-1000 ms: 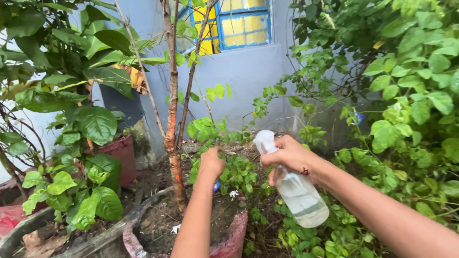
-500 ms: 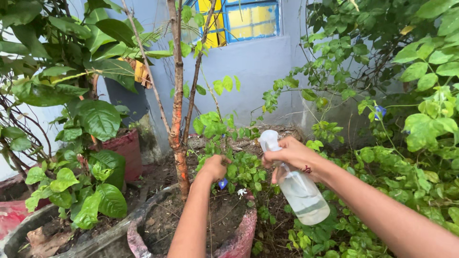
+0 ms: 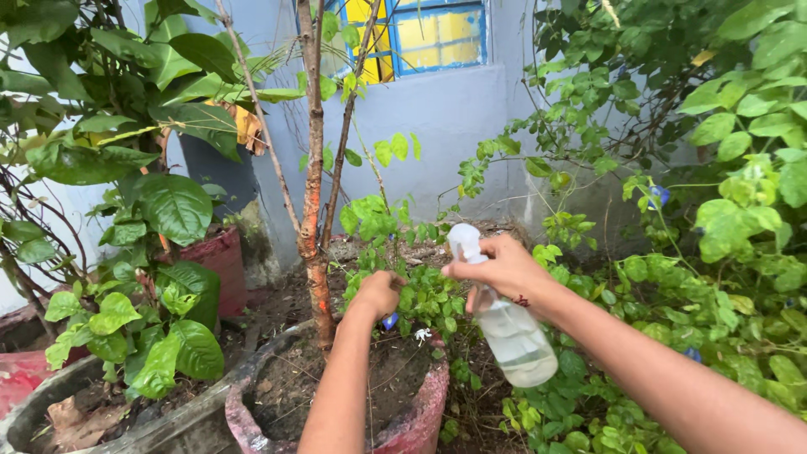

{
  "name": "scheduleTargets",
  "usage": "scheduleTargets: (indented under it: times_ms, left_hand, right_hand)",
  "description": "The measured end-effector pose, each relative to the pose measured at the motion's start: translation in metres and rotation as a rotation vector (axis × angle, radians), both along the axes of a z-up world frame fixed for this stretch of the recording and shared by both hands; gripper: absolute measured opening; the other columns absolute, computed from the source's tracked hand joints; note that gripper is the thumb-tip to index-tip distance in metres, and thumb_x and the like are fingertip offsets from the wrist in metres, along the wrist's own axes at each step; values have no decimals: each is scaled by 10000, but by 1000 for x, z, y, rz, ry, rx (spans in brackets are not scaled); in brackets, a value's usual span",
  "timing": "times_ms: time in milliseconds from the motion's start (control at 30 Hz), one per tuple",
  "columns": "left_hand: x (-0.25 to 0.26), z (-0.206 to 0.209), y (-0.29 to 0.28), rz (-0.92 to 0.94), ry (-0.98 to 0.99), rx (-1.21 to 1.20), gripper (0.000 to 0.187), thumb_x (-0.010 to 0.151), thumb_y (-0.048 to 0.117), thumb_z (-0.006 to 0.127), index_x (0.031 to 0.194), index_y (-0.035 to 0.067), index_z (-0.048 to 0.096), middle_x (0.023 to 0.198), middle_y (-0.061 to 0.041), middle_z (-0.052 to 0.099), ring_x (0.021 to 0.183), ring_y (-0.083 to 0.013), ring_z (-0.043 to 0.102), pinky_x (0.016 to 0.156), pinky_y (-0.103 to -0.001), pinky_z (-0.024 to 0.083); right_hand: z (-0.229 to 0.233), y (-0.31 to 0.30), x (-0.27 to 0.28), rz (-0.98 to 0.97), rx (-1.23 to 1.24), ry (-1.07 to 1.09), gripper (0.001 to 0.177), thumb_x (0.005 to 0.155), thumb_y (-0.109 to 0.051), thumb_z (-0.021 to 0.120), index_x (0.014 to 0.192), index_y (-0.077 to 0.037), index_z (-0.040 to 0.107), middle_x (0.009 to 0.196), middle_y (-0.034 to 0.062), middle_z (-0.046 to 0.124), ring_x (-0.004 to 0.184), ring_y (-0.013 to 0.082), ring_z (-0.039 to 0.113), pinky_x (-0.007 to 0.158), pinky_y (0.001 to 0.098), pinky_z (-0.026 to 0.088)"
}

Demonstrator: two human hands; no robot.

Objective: The person sprays water from a bottle onto various plants in pots and garden beds, occasionally touching leaves with their hands.

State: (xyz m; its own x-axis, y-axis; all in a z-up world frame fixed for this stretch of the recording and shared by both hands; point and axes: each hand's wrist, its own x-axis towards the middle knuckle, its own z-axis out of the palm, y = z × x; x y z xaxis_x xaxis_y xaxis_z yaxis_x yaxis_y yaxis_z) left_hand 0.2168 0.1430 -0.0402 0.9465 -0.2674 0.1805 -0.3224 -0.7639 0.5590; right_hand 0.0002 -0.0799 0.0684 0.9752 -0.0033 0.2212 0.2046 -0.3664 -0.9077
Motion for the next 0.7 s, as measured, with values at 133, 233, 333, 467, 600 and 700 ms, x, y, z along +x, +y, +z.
scheduleTargets:
  times_ms: [133,233,333,467,600,700]
  left_hand:
    - [-9,2,-3,-42,-10,-17,486,839,-75,562,1249,129,723,1257,-100,731,1184,-232,689,1021,-336,527]
    - [-16,8,-7,-52,-27,-53,472,831,-56,565,1241,115,724,1239,-102,741,1175,-231,699,1016,-335,530]
    - [-30,14,-17,-97,-76,-114,460,809,-28,584,1223,107,731,1198,-105,762,1145,-225,716,1002,-329,533]
    - [-59,21,-49,-163,-114,-160,417,817,52,613,1203,134,750,1137,-106,783,1086,-224,737,960,-337,551]
    - [-99,16,-96,-283,-141,-238,352,842,167,677,1181,139,769,1129,-99,774,1053,-225,746,948,-343,555]
    - [-124,11,-128,-364,-116,-193,375,785,202,766,1152,126,757,1101,-100,764,1042,-249,726,938,-358,551]
  right_hand:
    - [-1,-7,-6,73,120,-10,375,792,-272,804,865,77,687,708,124,717,540,216,753,495,346,592]
    - [6,-10,-19,88,134,-10,406,787,-298,802,907,71,679,738,95,716,541,207,743,496,341,594]
    - [16,-15,-44,55,93,5,431,778,-334,803,979,32,694,777,95,730,535,193,726,500,329,581]
    - [28,-25,-76,3,141,-4,465,754,-332,804,1040,11,679,804,119,734,513,197,716,485,341,571]
    - [37,-34,-104,-96,119,-52,483,742,-323,824,1051,5,650,778,111,701,504,204,706,472,349,574]
    - [39,-35,-121,-147,83,-44,463,746,-335,831,1018,16,701,751,90,718,505,191,697,471,330,552]
